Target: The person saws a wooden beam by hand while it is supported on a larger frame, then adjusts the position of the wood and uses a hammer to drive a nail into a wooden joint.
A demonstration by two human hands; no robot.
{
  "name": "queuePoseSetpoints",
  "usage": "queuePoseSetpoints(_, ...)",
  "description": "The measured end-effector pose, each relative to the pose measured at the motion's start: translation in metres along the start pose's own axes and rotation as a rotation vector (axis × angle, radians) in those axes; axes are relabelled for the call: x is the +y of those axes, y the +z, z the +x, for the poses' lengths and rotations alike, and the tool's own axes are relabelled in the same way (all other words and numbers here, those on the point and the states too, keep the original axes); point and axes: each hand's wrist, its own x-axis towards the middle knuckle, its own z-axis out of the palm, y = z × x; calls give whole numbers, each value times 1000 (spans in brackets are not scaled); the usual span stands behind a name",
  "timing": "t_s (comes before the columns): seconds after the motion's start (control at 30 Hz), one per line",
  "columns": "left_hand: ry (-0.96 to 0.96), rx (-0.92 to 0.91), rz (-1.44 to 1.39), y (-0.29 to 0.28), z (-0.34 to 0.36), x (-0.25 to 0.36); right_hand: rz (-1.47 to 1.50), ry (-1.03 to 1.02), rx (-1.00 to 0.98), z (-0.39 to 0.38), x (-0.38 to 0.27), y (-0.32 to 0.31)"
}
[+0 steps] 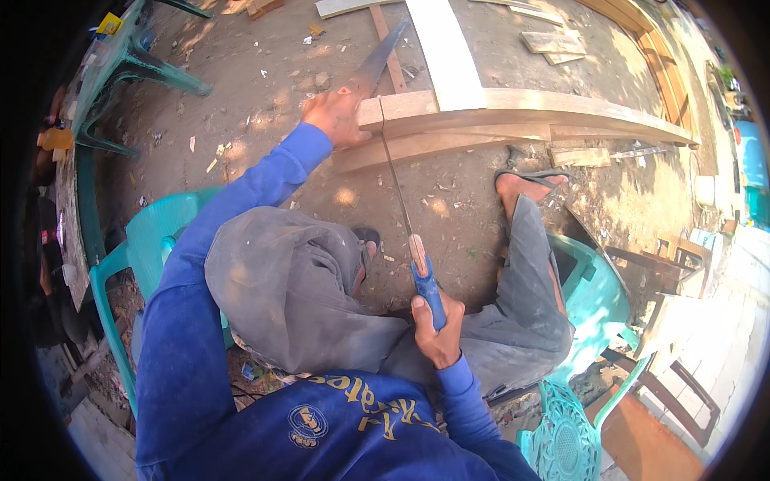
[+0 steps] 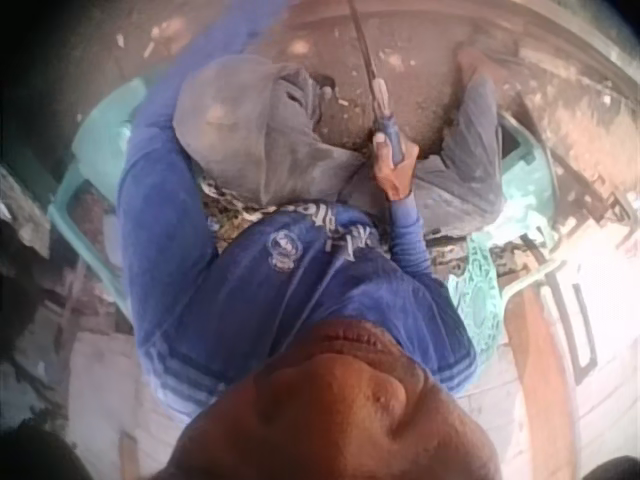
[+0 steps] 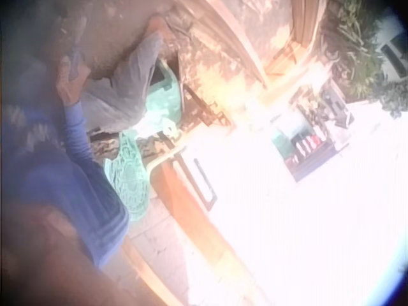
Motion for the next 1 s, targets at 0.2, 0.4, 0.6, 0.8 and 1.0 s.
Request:
queuePoseSetpoints(0.2, 14, -59, 31, -9, -3, 8, -51, -120, 76, 49, 42, 23)
queuePoseSetpoints(0.4, -8, 8, 57, 7, 5, 0, -22, -363, 138, 106, 137, 61)
queuePoseSetpoints(0.6, 16, -31, 24, -2, 13, 10, -29, -361, 139, 100, 117, 55)
queuePoseSetpoints(0.8, -55, -26, 10, 3, 2, -2, -48, -25, 86, -21, -33, 4)
queuePoseSetpoints(1.0, -12, -5, 24, -1, 3, 3, -93, -29, 101, 50, -30, 27)
